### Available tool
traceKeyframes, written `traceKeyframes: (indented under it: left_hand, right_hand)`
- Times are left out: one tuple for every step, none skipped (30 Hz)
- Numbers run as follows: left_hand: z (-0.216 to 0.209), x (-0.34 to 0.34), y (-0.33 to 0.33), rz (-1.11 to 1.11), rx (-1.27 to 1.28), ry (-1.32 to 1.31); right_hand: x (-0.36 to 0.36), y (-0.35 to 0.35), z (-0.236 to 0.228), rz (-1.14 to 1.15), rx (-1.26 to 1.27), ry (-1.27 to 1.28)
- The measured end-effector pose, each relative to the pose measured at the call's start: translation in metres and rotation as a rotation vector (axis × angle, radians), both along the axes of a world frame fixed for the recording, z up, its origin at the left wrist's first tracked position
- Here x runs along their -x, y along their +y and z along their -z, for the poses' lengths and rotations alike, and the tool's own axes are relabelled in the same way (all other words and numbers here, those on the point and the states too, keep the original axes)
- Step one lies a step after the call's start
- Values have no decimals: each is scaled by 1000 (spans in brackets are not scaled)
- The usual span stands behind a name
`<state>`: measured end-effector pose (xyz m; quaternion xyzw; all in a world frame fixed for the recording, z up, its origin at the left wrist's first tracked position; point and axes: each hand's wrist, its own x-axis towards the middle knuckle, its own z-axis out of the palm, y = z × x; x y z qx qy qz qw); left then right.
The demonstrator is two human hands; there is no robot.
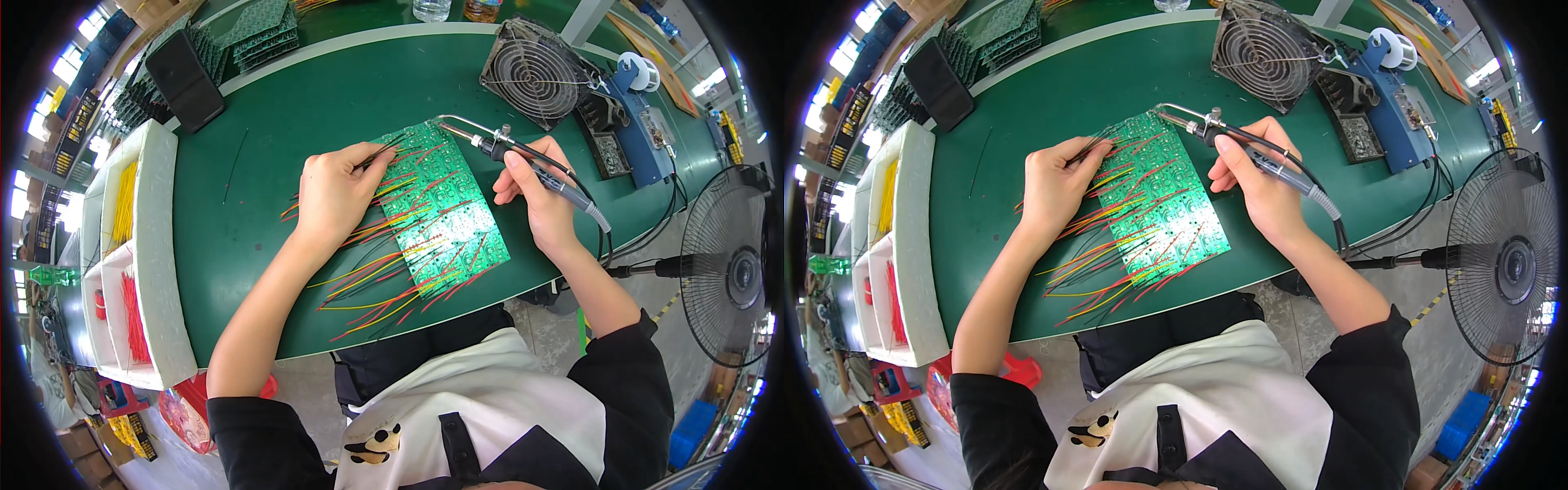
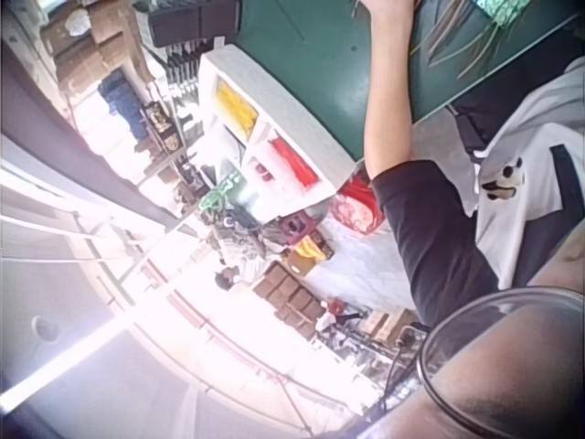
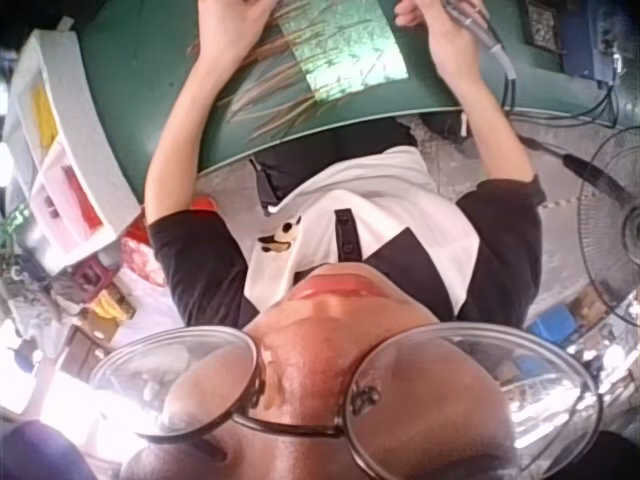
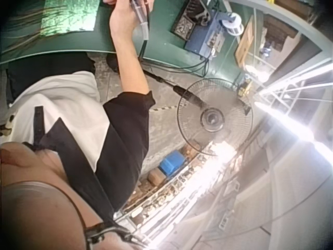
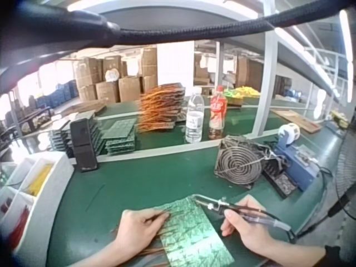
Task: The person solders wires onto a circuit board, taking wires from a partitioned container and attaching them to the board with a soldering iron.
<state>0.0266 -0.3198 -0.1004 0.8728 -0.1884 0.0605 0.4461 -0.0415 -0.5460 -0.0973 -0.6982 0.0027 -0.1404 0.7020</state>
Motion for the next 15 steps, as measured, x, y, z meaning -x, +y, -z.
traceKeyframes:
  left_hand:
    - [-1, 0, 0, 0, 2, 3]
    - [-1, 0, -1, 1, 3, 3]
    - [-2, 0, -1, -1, 3, 9]
    - [-2, 0, -1, -2, 2, 16]
    - [-2, 0, -1, -2, 3, 16]
    - [-2, 0, -1, -1, 9, 16]
    - [-1, 0, 0, -1, 14, 16]
    - [0, 0, 0, -2, 14, 17]
    - [0, 0, 0, -4, 11, 8]
    - [1, 0, 0, -5, 8, -1]
    - [1, -1, 0, -5, 8, 0]
    - [1, -1, 0, -4, 4, -2]
    - [0, -1, 0, -1, 1, -5]
    - [-1, -1, 0, -1, 1, -5]
    - [-2, 0, 0, -1, -9, -1]
  right_hand:
    - [0, 0, -1, 0, 1, 0]
    - [0, 1, -1, 2, 1, 7]
    - [0, 1, -2, 4, 1, 15]
    - [0, 1, -2, 4, 1, 15]
    - [0, 1, -2, -1, 3, 17]
    - [0, 0, -1, -5, 4, 20]
    - [0, 0, -1, -6, 4, 21]
    - [0, 0, -1, -8, 9, 22]
    - [0, 1, -1, -9, 14, 22]
    - [0, 0, 0, -10, 14, 24]
    - [0, 0, 0, -11, 14, 18]
    - [0, 0, 0, -12, 14, 12]
    - [0, 0, 0, -11, 15, 12]
    - [0, 0, -1, -11, 13, 14]
    - [0, 0, -1, -10, 12, 15]
